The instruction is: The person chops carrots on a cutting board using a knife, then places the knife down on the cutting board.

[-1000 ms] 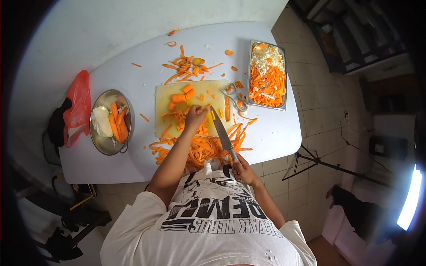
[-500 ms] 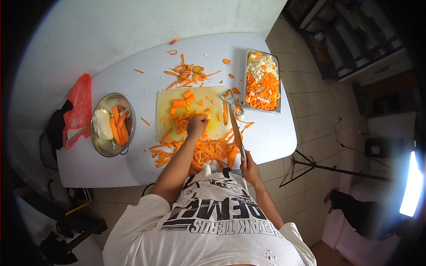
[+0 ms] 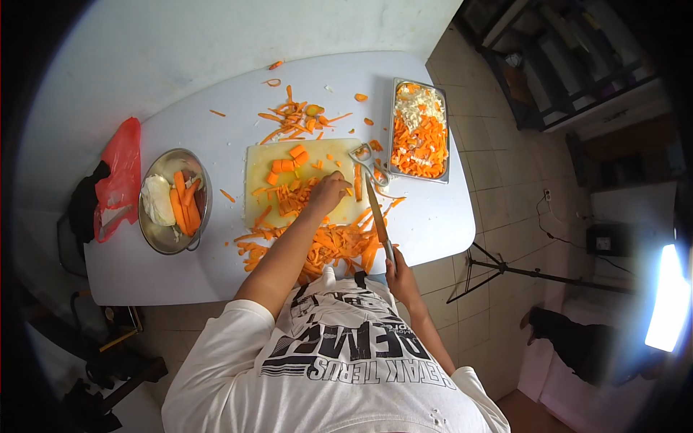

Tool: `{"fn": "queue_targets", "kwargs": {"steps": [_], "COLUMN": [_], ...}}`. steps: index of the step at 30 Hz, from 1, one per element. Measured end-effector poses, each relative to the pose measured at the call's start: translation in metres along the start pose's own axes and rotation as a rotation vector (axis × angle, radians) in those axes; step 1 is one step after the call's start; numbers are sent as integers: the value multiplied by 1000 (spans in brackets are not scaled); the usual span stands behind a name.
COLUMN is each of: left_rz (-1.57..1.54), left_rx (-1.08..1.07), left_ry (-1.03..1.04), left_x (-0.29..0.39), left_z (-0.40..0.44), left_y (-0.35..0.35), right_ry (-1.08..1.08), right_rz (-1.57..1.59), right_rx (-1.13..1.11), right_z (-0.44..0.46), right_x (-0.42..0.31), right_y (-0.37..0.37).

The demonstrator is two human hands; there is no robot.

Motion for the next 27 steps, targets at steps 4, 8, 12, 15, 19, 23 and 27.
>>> {"fn": "queue_targets", "kwargs": {"steps": [4,8,12,15,19,23,27], "left_rz": [71,161,186,170,169,117,43], "left_rx": [-11,82,64,63,42,80,130], "left_ry": [-125,-175,-219,-240,-236,-227,-265], "left_x": [-8,-14,-15,-16,-12,-12,-17], "left_z": [-6,-22,-27,-26,-28,-32,-37], "left_y": [-4,0,3,3,-1,-1,1], "right_ry": [6,50,-8,-34,-31,-93,-111], "right_rz": [-17,-13,7,4,16,-68,-186], "right_rx": [-15,-36,-47,-45,-50,-70,-96], "right_z": [-6,-11,-6,-5,-4,-4,-3], "right_x": [5,-3,-4,-12,-11,-19,-32], "right_y": [-2,2,12,13,13,12,16]}}
Point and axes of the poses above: each hand's wrist, its own z-axis towards the middle knuckle, its own y-axis out of the palm, x = y × z, the point moved 9 cm from there along z, towards the middle knuckle, and after that the axes turned 11 degrees about z, right-handed, at the moved point
